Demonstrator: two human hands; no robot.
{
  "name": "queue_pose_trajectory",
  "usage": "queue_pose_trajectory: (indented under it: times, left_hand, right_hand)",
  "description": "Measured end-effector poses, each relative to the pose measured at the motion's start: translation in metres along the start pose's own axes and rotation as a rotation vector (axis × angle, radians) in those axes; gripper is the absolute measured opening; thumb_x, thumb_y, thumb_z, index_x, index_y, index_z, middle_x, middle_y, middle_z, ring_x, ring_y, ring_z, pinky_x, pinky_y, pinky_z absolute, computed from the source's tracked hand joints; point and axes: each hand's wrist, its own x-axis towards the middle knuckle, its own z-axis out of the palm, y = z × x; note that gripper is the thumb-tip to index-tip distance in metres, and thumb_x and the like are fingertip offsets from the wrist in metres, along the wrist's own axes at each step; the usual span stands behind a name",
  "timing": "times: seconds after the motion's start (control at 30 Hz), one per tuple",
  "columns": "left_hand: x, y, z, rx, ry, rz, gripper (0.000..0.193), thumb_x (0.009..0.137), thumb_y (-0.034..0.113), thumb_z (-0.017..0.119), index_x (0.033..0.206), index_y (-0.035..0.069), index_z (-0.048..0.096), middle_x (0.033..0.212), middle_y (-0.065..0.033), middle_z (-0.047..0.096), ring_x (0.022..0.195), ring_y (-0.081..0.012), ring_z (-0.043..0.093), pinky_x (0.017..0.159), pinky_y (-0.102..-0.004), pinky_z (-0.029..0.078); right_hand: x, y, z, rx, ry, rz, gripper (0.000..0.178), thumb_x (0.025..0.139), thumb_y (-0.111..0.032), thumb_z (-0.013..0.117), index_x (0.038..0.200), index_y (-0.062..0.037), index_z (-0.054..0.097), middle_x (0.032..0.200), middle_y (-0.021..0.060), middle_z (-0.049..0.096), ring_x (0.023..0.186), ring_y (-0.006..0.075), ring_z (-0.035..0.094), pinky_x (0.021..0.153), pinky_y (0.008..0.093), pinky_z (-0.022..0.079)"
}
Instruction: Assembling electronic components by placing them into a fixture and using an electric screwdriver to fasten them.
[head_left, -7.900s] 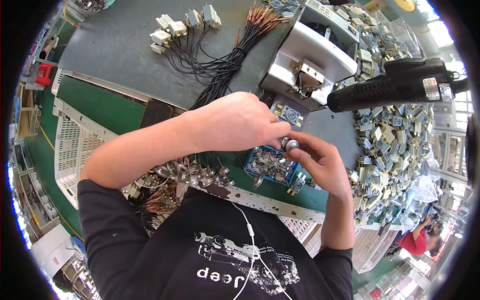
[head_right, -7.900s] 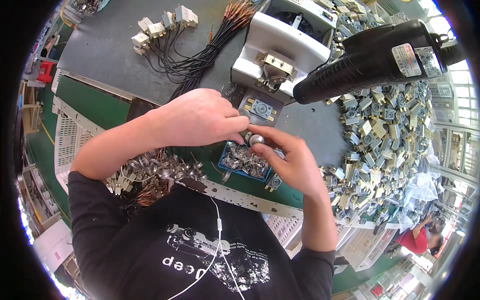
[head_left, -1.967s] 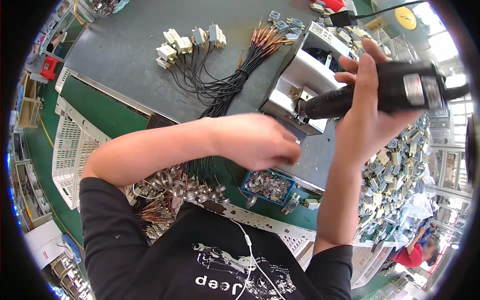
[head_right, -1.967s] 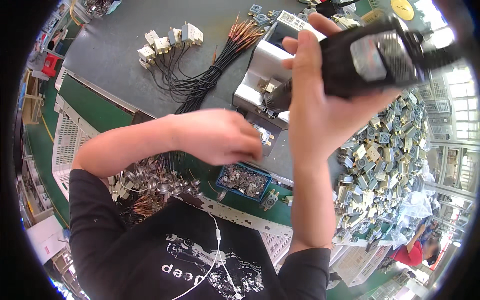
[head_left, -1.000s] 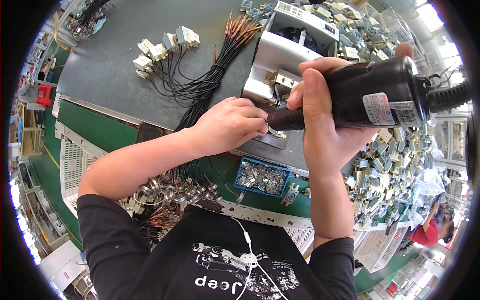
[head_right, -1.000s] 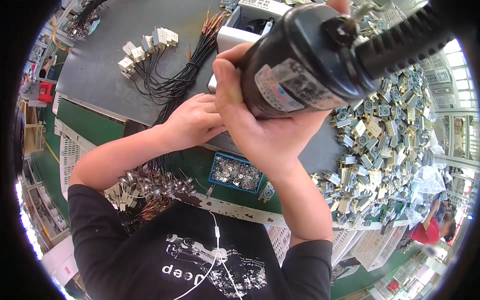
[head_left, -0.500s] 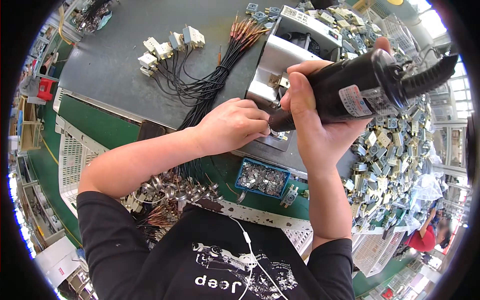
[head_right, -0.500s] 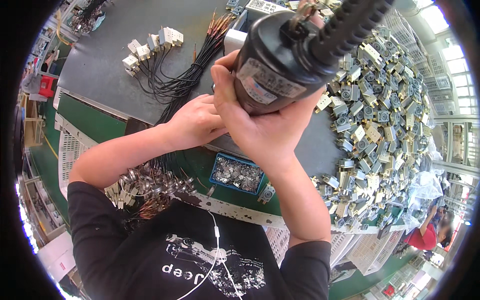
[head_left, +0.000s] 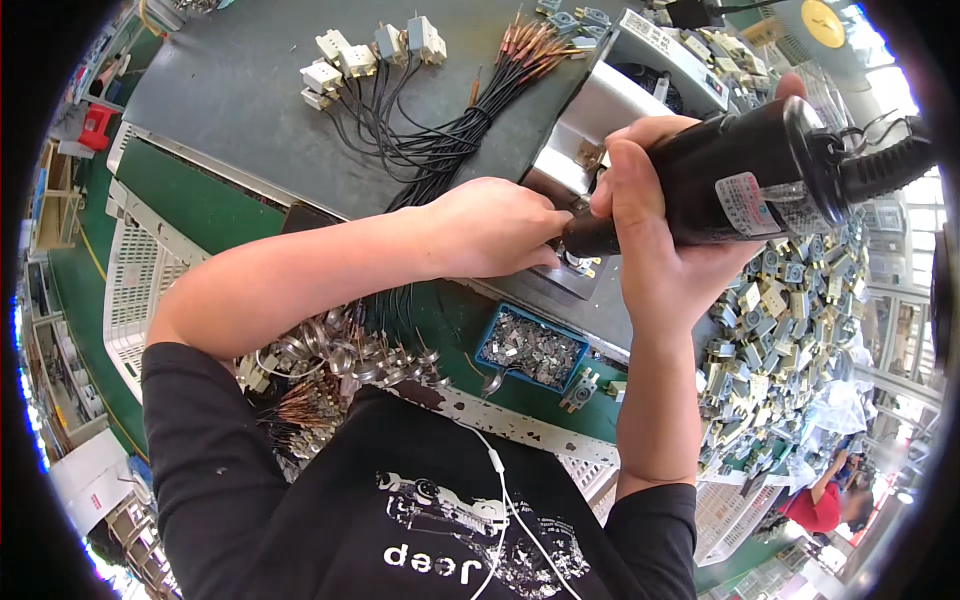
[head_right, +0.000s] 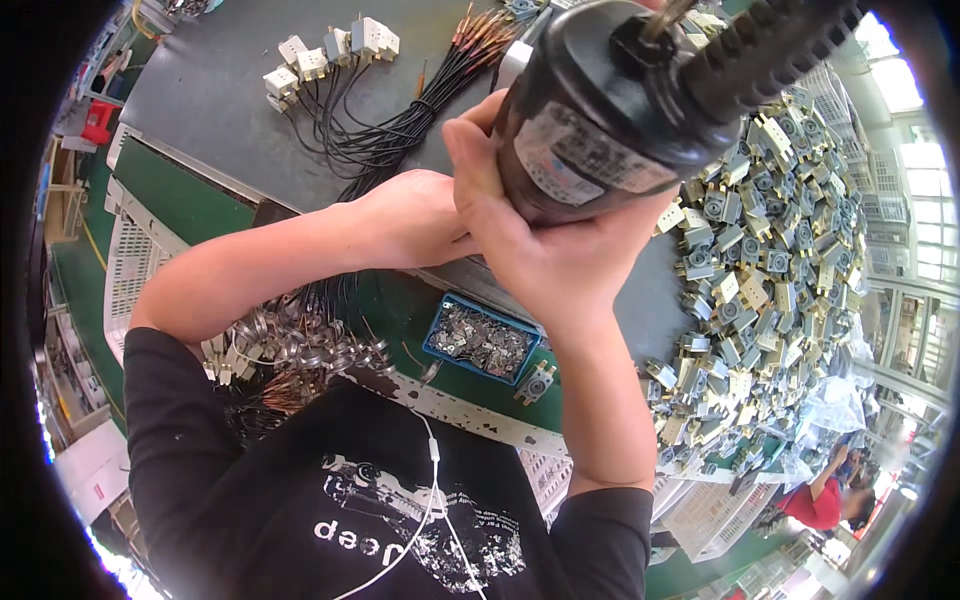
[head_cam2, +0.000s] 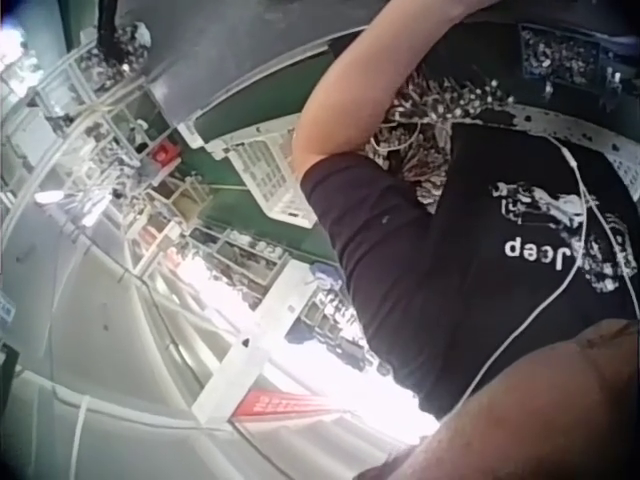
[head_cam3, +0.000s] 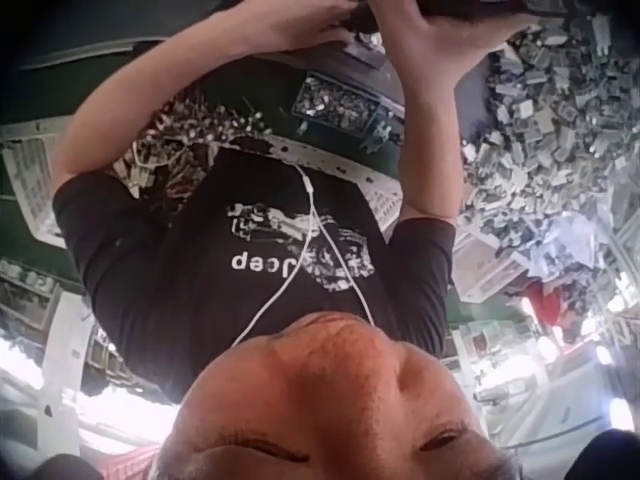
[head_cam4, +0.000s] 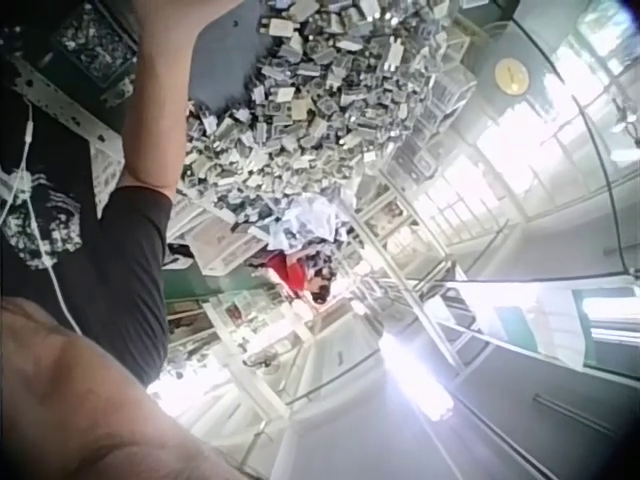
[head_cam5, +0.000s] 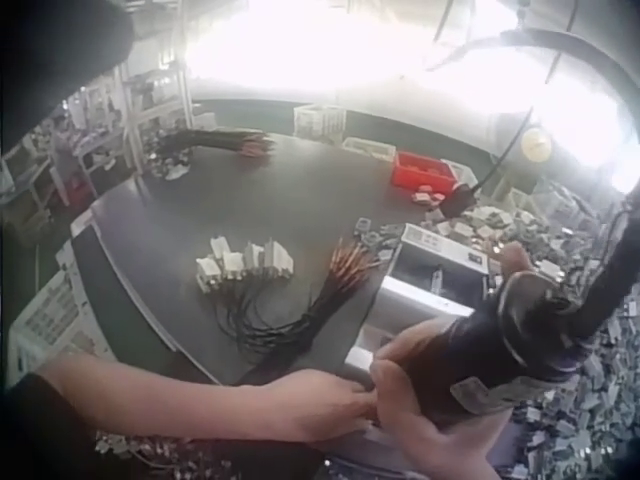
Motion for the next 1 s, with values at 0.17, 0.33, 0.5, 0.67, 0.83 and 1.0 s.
queue_pose_trajectory:
  times: [0.17, 0.33, 0.5, 0.67, 0.83, 1.0]
  left_hand:
    - [0.002, -0.002, -0.002, -0.02, -0.054, -0.019, 0.035, 0.091, 0.034, 0.067, 0.099, 0.0, 0.062, 0.088, -0.0163, 0.07, 0.091, -0.0366, 0.069, 0.08, -0.048, 0.055]
    - [0.001, -0.006, 0.007, -0.054, 0.012, -0.022, 0.034, 0.091, 0.034, 0.067, 0.098, 0.001, 0.061, 0.087, -0.0164, 0.069, 0.091, -0.0365, 0.068, 0.079, -0.0477, 0.055]
    - [0.0, -0.007, 0.007, -0.056, 0.055, -0.004, 0.031, 0.091, 0.032, 0.067, 0.102, 0.004, 0.064, 0.091, -0.0136, 0.067, 0.091, -0.0338, 0.067, 0.079, -0.0461, 0.054]
    - [-0.009, 0.0, 0.003, 0.169, 0.205, 0.25, 0.028, 0.089, 0.027, 0.069, 0.111, 0.009, 0.067, 0.094, -0.0085, 0.061, 0.084, -0.0286, 0.067, 0.077, -0.0431, 0.054]
    - [-0.006, 0.004, -0.006, 0.143, 0.07, 0.367, 0.035, 0.087, 0.025, 0.072, 0.122, 0.019, 0.067, 0.102, -0.0032, 0.064, 0.085, -0.0231, 0.066, 0.075, -0.0366, 0.053]
    - [-0.012, 0.006, -0.01, 0.088, 0.032, 0.354, 0.032, 0.087, 0.021, 0.071, 0.119, 0.021, 0.067, 0.096, -0.0055, 0.065, 0.087, -0.0253, 0.068, 0.082, -0.0404, 0.053]
  right_hand:
    - [-0.005, -0.001, 0.001, -0.031, 0.022, 0.01, 0.101, 0.089, 0.009, 0.067, 0.161, -0.0095, -0.003, 0.092, 0.0131, 0.067, 0.061, 0.0116, 0.06, 0.057, 0.0243, 0.051]
    - [-0.008, -0.006, 0.0, -0.061, 0.012, 0.085, 0.103, 0.089, 0.01, 0.066, 0.16, -0.0096, -0.006, 0.095, 0.0153, 0.068, 0.063, 0.0109, 0.06, 0.058, 0.0237, 0.052]
    - [-0.004, -0.003, -0.008, -0.161, -0.019, 0.036, 0.098, 0.089, 0.008, 0.066, 0.16, -0.009, 0.0, 0.102, 0.0173, 0.069, 0.065, 0.0103, 0.062, 0.06, 0.024, 0.053]
    - [0.013, -0.042, -0.052, -0.14, 0.022, -0.134, 0.073, 0.098, -0.002, 0.059, 0.156, -0.0061, 0.016, 0.107, 0.0296, 0.064, 0.062, 0.0174, 0.064, 0.058, 0.0306, 0.054]
    - [0.021, -0.032, -0.076, -0.457, 0.18, -0.036, 0.075, 0.095, -0.002, 0.067, 0.153, -0.0024, 0.021, 0.111, 0.0227, 0.068, 0.07, 0.0164, 0.064, 0.065, 0.0313, 0.055]
    - [0.021, -0.016, -0.094, -0.657, 0.407, -0.127, 0.064, 0.086, -0.014, 0.082, 0.131, -0.0008, 0.037, 0.129, 0.0186, 0.062, 0.096, 0.0151, 0.067, 0.082, 0.0248, 0.057]
